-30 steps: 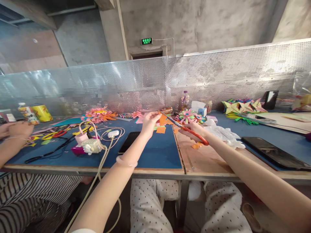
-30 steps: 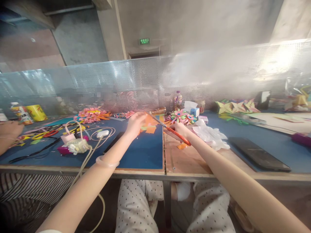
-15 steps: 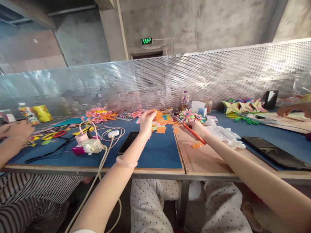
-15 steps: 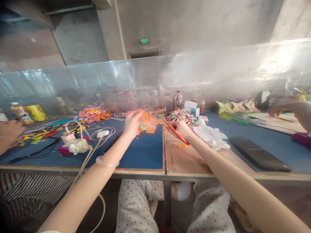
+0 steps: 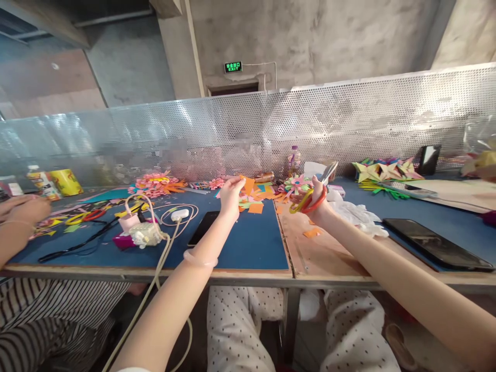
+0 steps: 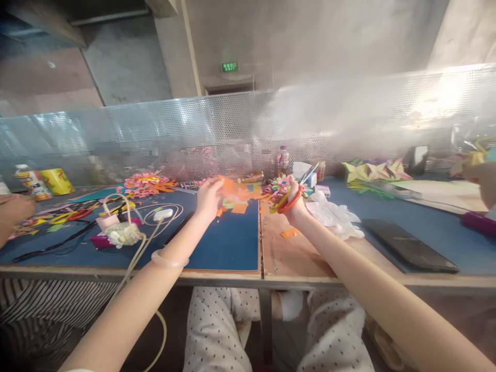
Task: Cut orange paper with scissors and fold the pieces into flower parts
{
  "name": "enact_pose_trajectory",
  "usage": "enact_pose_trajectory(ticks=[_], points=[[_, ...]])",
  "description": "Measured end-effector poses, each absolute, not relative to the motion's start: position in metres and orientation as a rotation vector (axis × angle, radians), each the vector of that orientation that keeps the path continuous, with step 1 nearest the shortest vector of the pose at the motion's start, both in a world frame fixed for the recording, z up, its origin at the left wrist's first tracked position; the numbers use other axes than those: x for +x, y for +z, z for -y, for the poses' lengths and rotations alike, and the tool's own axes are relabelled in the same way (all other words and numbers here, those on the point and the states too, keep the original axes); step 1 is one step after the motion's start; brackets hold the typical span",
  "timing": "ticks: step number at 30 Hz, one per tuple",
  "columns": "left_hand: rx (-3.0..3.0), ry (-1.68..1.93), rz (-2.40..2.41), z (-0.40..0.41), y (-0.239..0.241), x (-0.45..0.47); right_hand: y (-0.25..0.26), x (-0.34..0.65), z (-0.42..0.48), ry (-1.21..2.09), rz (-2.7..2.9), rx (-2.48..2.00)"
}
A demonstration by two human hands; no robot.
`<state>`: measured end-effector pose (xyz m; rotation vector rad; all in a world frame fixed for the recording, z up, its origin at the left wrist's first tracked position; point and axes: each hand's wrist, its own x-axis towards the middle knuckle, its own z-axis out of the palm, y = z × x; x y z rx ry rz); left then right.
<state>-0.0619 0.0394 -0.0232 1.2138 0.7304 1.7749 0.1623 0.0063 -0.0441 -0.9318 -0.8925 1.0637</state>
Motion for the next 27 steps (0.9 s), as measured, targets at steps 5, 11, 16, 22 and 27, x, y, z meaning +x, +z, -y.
enact_pose_trajectory(ticks=[5, 11, 16, 22, 27], points=[[1.216, 1.78, -0.731, -0.037, -0.021, -0.061, -0.051, 0.167, -0.008, 1.034, 0.95, -0.776], [1.223, 1.755, -0.704, -0.036, -0.021, -0.06, -0.053, 0.161, -0.01, 0.985, 0.926, -0.798], [1.164, 1.701, -0.621, -0.035, -0.02, -0.06, -0.05, 0.168, -0.003, 0.545, 1.268, -1.238], [1.129, 1.411, -0.354, -0.028, -0.016, -0.058, -0.053, 0.175, -0.001, -0.097, 1.658, -1.768], [0.942, 1.236, -0.218, -0.025, -0.012, -0.06, -0.063, 0.172, -0.006, -0.177, 2.041, -1.756]])
